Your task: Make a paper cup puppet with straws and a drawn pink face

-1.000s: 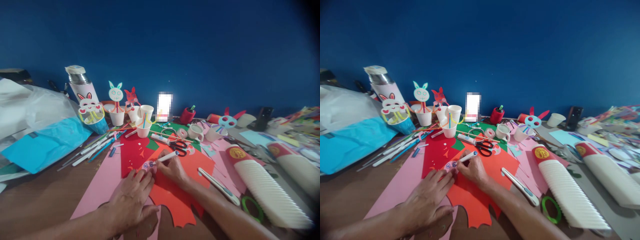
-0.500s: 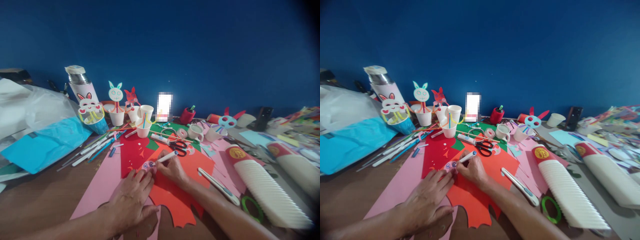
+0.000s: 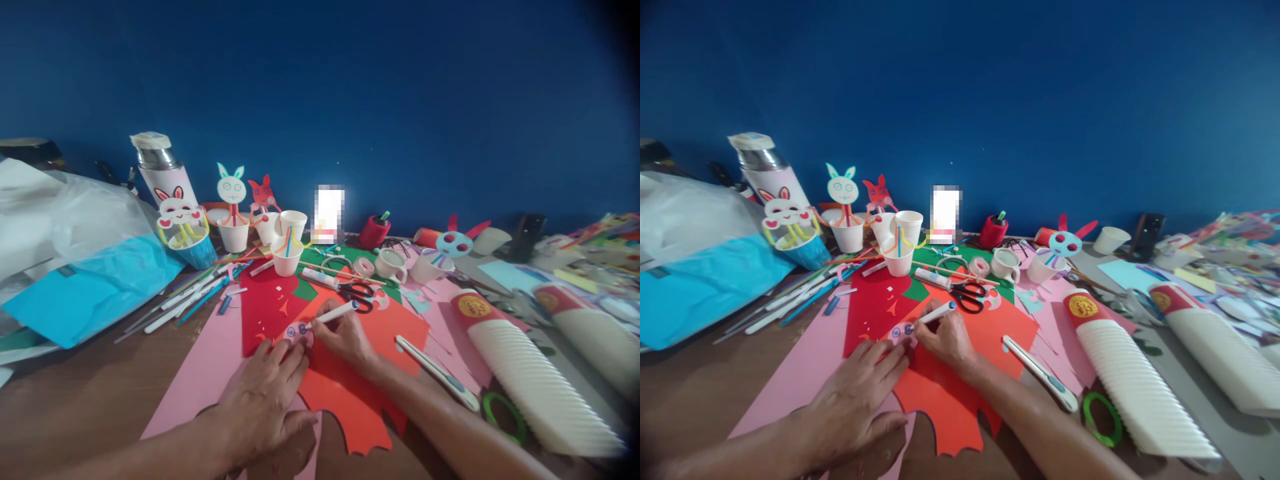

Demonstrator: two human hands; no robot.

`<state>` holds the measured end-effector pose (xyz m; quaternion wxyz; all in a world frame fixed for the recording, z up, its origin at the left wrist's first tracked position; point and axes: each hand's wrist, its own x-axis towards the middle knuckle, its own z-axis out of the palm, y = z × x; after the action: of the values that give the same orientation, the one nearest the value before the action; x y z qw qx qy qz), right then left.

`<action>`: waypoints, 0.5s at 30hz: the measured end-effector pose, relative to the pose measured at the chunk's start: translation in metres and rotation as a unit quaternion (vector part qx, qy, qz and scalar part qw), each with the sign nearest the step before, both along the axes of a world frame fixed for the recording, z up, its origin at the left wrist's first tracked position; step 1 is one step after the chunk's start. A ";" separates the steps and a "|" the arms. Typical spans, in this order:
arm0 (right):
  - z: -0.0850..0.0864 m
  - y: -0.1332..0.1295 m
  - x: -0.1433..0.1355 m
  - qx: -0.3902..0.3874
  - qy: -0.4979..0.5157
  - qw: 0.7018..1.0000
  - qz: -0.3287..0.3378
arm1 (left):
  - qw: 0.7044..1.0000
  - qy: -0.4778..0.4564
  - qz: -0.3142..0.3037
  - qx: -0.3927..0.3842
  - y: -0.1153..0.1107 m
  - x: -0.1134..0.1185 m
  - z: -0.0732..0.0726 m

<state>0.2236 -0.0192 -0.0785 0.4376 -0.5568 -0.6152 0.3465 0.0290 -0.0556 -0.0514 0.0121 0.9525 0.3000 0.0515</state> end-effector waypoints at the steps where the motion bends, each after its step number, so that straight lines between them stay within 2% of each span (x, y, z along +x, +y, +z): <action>1: -0.001 0.000 0.000 -0.003 -0.001 1.000 0.001 | 1.000 -0.001 0.002 0.000 0.000 0.000 0.000; 9: -0.002 -0.001 0.000 -0.017 -0.016 1.000 0.003 | 1.000 -0.004 0.006 -0.010 -0.001 -0.001 -0.002; 15: 0.002 -0.002 -0.003 -0.036 0.026 0.999 -0.009 | 1.000 0.000 0.007 -0.011 -0.001 -0.002 -0.002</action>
<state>0.2208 -0.0212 -0.0767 0.4363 -0.5687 -0.5853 0.3791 0.0269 -0.0570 -0.0531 0.0222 0.9501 0.3074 0.0481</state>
